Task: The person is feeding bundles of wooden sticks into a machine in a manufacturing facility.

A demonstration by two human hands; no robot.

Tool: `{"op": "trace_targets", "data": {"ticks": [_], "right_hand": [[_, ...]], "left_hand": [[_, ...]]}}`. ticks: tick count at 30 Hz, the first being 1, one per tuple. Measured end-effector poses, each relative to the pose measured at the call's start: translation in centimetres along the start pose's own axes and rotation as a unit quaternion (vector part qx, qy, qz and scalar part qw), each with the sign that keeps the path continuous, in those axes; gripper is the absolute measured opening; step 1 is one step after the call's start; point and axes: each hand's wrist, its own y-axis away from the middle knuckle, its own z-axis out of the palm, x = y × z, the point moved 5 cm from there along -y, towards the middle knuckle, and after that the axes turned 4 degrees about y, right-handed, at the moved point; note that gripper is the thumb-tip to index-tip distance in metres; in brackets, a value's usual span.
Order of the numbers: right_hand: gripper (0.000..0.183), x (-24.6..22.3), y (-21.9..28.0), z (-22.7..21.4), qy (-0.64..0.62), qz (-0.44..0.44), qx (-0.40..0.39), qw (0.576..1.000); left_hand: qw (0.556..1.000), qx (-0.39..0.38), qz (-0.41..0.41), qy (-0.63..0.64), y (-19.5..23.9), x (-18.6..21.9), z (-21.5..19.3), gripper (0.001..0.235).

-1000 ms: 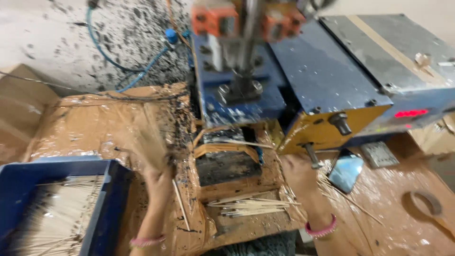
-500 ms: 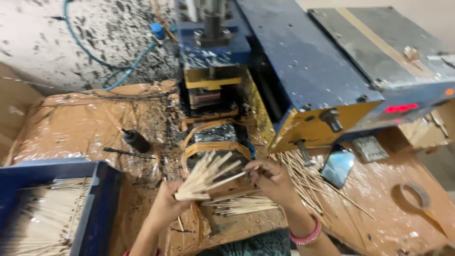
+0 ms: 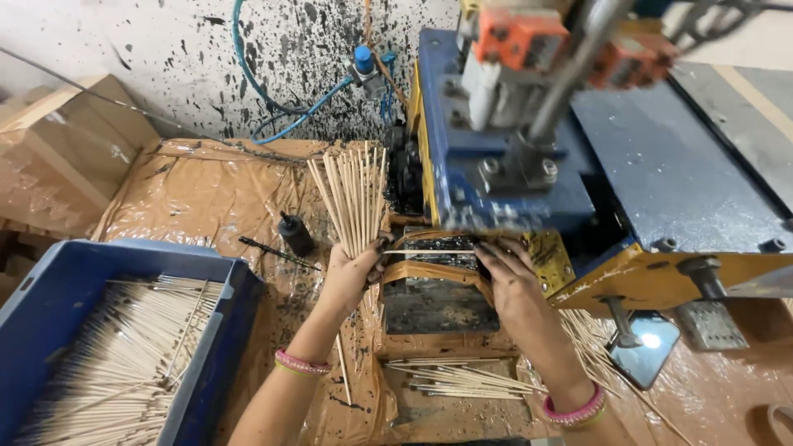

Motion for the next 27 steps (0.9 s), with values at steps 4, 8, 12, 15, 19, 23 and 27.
{"op": "trace_targets", "data": {"ticks": [4, 8, 12, 15, 19, 23, 27], "right_hand": [[0.028, 3.1, 1.8, 2.3, 0.008, 0.285, -0.224, 0.932], [0.026, 3.4, 1.4, 1.9, -0.001, 0.247, -0.181, 0.952], [0.021, 1.9, 2.8, -1.2, 0.011, 0.095, 0.001, 0.995], [0.022, 5.7, 9.6, -2.3, -0.007, 0.140, 0.128, 0.982], [0.023, 11.8, 17.7, -2.9, -0.024, 0.306, 0.187, 0.933], [0.027, 10.7, 18.5, -1.8, 0.120, 0.140, 0.158, 0.970], [0.029, 5.6, 14.1, 1.1, -0.395, 0.242, 0.017, 0.886]], "left_hand": [[1.000, -0.009, 0.007, 0.014, -0.3, -1.0, -0.8, 0.017], [0.999, 0.001, 0.030, -0.012, 0.3, -0.7, -1.3, 0.010], [0.972, 0.051, 0.129, -0.189, 2.8, -0.9, -5.1, 0.022], [0.961, 0.075, 0.167, -0.208, 5.4, -2.0, -8.5, 0.019], [0.966, 0.108, 0.151, -0.182, 9.7, -0.8, -7.3, 0.010], [0.973, 0.086, 0.127, -0.175, 10.7, -2.3, -6.9, 0.009], [0.939, -0.119, 0.138, -0.293, 10.9, -0.6, -0.7, 0.022]]}}
